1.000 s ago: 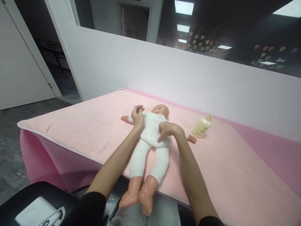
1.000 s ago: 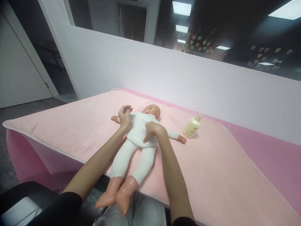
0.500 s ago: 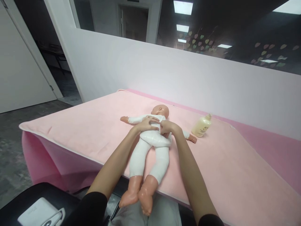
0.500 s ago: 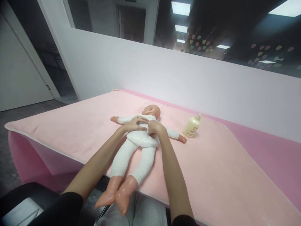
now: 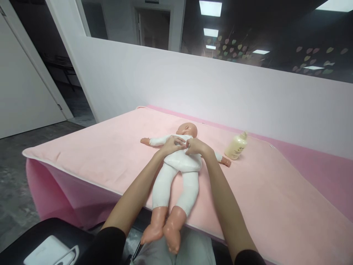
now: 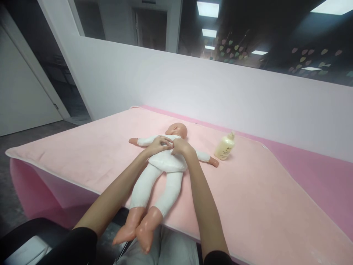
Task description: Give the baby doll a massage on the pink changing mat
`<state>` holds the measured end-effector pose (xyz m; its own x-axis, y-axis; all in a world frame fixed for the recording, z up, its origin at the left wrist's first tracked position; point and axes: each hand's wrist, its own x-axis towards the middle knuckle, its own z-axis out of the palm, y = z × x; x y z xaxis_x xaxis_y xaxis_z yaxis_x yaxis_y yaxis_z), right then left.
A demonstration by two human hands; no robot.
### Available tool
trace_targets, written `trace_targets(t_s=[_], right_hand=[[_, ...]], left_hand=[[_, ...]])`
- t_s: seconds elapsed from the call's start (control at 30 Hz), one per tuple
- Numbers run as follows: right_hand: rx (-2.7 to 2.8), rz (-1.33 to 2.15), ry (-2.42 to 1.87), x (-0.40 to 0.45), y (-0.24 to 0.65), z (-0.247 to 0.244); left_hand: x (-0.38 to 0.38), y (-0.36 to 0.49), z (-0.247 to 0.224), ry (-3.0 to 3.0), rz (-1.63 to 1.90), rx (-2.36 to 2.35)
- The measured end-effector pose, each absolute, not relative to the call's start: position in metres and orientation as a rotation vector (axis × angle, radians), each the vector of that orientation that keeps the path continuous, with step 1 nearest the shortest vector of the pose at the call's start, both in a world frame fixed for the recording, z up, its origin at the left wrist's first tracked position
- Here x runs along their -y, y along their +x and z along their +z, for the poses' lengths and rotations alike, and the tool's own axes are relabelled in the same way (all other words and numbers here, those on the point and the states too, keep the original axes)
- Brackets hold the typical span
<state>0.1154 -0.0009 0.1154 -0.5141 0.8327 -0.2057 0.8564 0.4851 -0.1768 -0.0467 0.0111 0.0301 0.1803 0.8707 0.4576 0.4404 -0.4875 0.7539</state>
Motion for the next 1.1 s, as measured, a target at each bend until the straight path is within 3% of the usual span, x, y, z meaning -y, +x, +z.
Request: trace_targets(t_s=[0.2, 0.57, 0.83, 1.1], right_hand=[[-2.627, -0.342, 1.445, -0.002, 0.114, 0.112], [-2.683, -0.495, 1.528, -0.012, 0.123, 0.107], [-2.697, -0.281, 1.536, -0.007, 0.112, 0.104], [-2.681, -0.278, 1.539, -0.003, 0.111, 0.107]], left_hand=[[-0.008, -0.042, 0.031, 2.022, 1.413, -1.33], [-0.008, -0.044, 0.032, 2.13, 1.359, -1.423], [-0.01, -0.042, 0.031, 2.162, 1.362, -1.494], [-0.012, -0.042, 0.026, 2.141, 1.408, -1.601]])
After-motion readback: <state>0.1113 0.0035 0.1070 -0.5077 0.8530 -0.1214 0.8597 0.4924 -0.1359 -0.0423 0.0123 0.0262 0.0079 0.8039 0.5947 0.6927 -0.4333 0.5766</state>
